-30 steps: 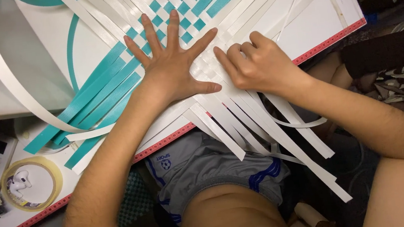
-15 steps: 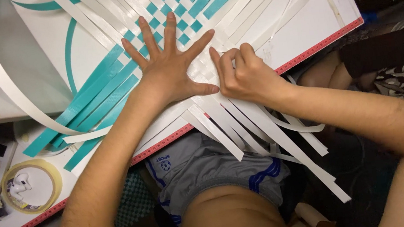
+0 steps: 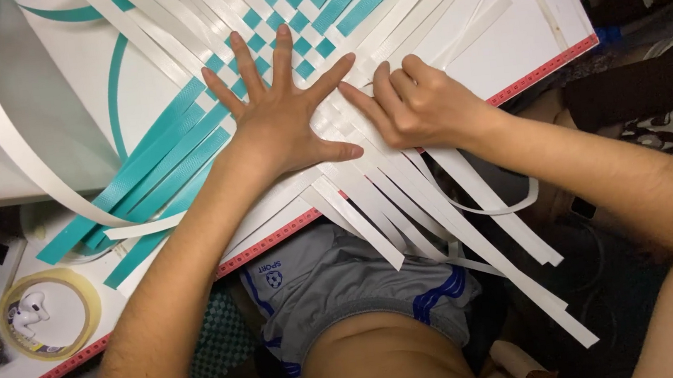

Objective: Interweaving teal and white plastic strips on a flat surface to create a woven pattern.

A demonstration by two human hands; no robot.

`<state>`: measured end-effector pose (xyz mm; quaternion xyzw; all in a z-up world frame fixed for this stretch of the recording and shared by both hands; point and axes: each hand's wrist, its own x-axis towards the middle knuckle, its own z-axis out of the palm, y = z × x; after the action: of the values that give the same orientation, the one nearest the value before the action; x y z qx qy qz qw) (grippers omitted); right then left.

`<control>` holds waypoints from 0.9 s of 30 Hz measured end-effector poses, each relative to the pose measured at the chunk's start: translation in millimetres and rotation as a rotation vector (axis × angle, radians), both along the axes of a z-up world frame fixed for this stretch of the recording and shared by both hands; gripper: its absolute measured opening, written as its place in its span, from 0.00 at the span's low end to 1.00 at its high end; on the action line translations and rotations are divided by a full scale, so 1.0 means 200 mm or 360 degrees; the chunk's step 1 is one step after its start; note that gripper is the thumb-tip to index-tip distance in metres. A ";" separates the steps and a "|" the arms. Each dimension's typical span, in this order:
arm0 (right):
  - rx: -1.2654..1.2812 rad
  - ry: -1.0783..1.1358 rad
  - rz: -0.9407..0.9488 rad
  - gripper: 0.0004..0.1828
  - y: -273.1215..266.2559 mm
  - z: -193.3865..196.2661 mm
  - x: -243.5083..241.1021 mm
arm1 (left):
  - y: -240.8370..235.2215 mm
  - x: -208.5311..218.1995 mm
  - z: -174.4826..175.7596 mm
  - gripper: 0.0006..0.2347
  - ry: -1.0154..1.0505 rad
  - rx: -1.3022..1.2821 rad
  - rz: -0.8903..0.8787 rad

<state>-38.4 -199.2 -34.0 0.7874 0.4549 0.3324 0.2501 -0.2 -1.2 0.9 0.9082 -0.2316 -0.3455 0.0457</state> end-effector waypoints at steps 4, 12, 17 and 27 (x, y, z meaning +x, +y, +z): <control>0.0106 0.0024 0.0016 0.18 0.02 0.03 0.01 | -0.01 0.00 0.00 0.43 0.0022 0.0009 0.0013; -0.0067 0.0130 -0.0098 0.20 0.01 0.03 -0.02 | 0.00 0.00 -0.01 0.43 -0.0020 -0.0030 0.0012; 0.0017 0.0097 0.0061 0.15 0.00 0.02 0.01 | 0.00 0.00 0.01 0.43 -0.0007 -0.0010 0.0018; -0.0029 -0.0066 -0.0124 0.11 0.04 0.04 -0.04 | 0.00 0.00 0.01 0.43 0.0013 -0.0017 0.0014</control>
<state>-45.6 -190.6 -25.8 0.7952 0.4216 0.3345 0.2793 0.3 -1.9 3.4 0.9076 -0.2292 -0.3477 0.0531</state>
